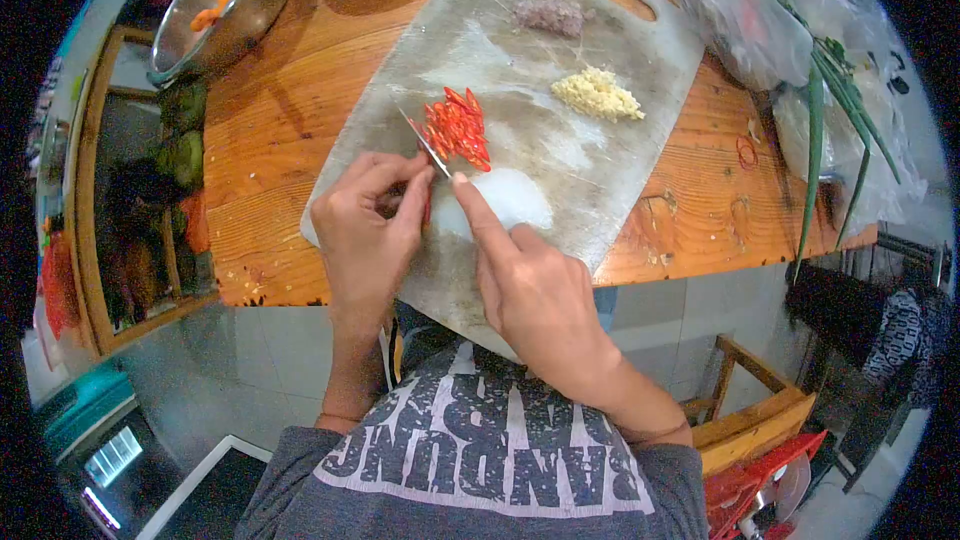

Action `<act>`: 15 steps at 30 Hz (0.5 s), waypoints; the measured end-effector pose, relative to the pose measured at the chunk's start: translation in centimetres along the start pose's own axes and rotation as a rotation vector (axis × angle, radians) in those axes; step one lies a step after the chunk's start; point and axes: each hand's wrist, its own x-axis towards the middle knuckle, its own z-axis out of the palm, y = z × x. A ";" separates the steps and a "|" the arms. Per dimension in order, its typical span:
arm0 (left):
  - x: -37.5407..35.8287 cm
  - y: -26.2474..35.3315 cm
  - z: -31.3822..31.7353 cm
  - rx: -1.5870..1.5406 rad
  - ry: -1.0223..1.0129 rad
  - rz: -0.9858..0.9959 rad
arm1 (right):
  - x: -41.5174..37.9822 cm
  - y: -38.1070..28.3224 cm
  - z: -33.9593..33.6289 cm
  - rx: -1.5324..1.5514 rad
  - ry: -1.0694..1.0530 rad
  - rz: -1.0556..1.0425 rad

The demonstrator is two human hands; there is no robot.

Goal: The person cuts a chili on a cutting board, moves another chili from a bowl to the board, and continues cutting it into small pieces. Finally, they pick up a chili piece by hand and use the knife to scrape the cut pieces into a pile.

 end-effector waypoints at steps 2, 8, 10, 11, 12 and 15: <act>0.6 -0.1 -0.3 -0.067 0.022 -0.076 | -0.6 0.1 -0.5 0.048 -0.003 -0.009; 0.8 0.5 -0.5 -0.026 -0.028 -0.094 | -1.2 0.5 -2.0 0.180 -0.020 0.035; 0.9 0.4 -0.5 -0.040 -0.034 -0.110 | -1.2 0.6 -1.9 0.190 -0.001 0.034; 1.2 0.3 -0.4 -0.066 -0.027 -0.117 | -1.1 0.6 -1.8 0.189 0.013 0.029; 1.4 0.2 -0.3 -0.093 -0.019 -0.121 | -0.9 0.7 -1.8 0.188 0.028 0.023; 1.5 0.5 -0.8 -0.063 -0.070 -0.091 | -0.7 0.6 -2.1 0.176 -0.005 0.046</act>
